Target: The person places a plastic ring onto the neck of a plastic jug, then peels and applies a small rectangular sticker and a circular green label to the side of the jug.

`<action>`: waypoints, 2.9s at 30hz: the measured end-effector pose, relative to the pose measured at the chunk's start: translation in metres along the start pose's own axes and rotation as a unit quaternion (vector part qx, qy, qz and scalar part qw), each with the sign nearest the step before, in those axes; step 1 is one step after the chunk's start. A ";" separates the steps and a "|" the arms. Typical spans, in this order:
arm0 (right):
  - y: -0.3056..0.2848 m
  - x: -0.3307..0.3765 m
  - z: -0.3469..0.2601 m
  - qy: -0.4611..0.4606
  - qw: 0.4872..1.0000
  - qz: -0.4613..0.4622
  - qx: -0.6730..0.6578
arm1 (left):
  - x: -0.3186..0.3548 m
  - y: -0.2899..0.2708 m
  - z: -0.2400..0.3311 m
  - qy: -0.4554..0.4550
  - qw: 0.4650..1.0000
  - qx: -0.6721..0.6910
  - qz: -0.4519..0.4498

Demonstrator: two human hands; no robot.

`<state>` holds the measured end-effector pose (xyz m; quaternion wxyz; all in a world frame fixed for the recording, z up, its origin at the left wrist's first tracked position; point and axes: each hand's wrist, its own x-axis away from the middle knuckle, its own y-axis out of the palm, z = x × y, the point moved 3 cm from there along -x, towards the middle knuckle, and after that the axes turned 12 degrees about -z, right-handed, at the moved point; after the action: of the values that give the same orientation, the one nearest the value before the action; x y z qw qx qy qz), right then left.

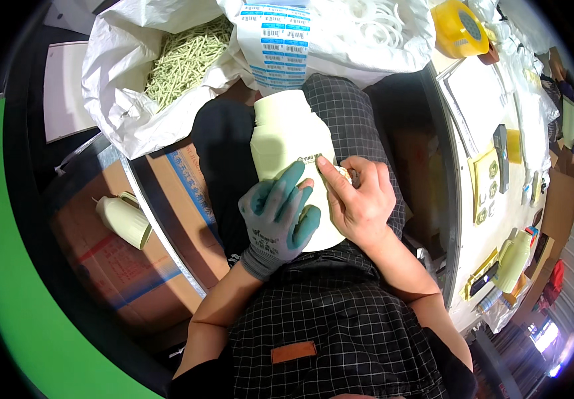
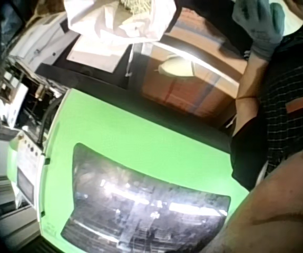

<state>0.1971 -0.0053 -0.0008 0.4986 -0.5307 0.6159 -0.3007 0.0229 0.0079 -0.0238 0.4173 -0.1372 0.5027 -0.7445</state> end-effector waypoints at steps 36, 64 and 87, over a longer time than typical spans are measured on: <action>-0.132 0.197 0.248 0.462 0.839 0.195 -0.209 | -0.147 -0.034 -0.062 0.018 0.998 -0.047 -0.037; -0.189 0.207 0.256 0.334 0.892 0.130 -0.275 | -0.247 0.260 0.292 0.419 0.880 -0.001 -0.225; -0.062 -0.041 0.067 0.141 0.826 -0.260 -0.479 | 0.050 -0.010 -0.001 0.021 0.994 -0.100 -0.035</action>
<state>0.2786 0.0289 0.0458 -0.0073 -0.7954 0.5851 -0.1582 -0.0136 -0.0277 -0.0266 0.3643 -0.1804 0.5783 -0.7074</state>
